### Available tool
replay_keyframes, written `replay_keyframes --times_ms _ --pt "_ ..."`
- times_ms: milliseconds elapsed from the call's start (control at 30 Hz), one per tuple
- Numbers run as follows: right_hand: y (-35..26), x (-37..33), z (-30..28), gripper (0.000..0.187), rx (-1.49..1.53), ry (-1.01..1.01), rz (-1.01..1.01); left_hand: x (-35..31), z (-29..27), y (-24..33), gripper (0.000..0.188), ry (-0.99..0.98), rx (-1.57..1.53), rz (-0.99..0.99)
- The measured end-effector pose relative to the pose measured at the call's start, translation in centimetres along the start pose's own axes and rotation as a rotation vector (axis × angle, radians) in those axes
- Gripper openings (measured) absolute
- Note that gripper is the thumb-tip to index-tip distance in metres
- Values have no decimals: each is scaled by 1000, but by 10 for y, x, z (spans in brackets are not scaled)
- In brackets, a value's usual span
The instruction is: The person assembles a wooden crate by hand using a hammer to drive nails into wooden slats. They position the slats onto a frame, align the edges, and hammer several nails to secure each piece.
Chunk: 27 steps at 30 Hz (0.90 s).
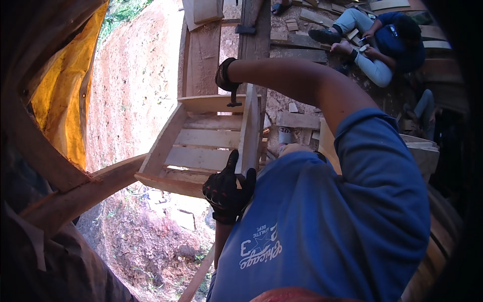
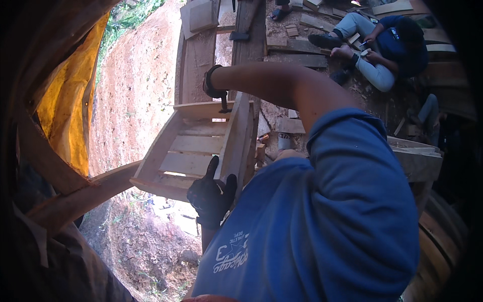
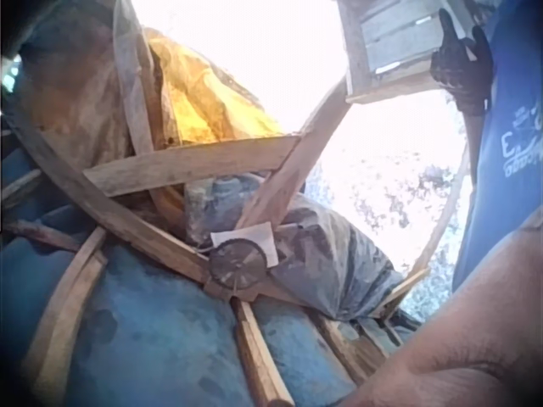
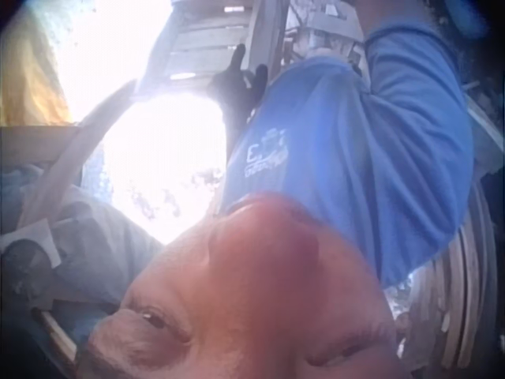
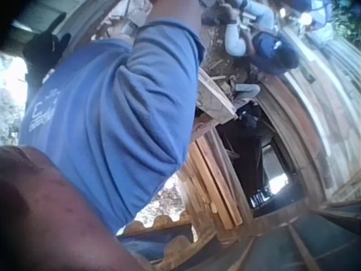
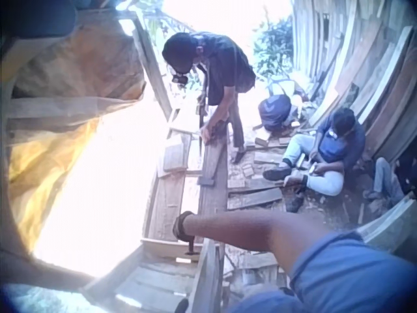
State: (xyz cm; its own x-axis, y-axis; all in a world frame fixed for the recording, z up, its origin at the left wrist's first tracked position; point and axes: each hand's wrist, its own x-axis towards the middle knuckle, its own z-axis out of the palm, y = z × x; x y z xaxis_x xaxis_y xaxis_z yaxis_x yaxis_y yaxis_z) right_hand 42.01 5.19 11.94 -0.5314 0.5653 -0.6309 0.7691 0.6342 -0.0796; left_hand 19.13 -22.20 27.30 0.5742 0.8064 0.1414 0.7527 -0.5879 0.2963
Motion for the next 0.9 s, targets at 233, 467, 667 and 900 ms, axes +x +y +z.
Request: replay_keyframes --times_ms 233,467,667,900 --pt "-14 -25 5 35 -117 58 37 -4 2 -3 40 33 -20 4" --pt "11 -29 23 50 115 422 81 1 0 -4 46 12 -39 53" --pt "9 -86 54 36 370 549 219 7 -6 8 55 7 -75 -30" --pt "-25 -158 112 26 906 1027 525 5 -15 17 71 -196 -115 -193"
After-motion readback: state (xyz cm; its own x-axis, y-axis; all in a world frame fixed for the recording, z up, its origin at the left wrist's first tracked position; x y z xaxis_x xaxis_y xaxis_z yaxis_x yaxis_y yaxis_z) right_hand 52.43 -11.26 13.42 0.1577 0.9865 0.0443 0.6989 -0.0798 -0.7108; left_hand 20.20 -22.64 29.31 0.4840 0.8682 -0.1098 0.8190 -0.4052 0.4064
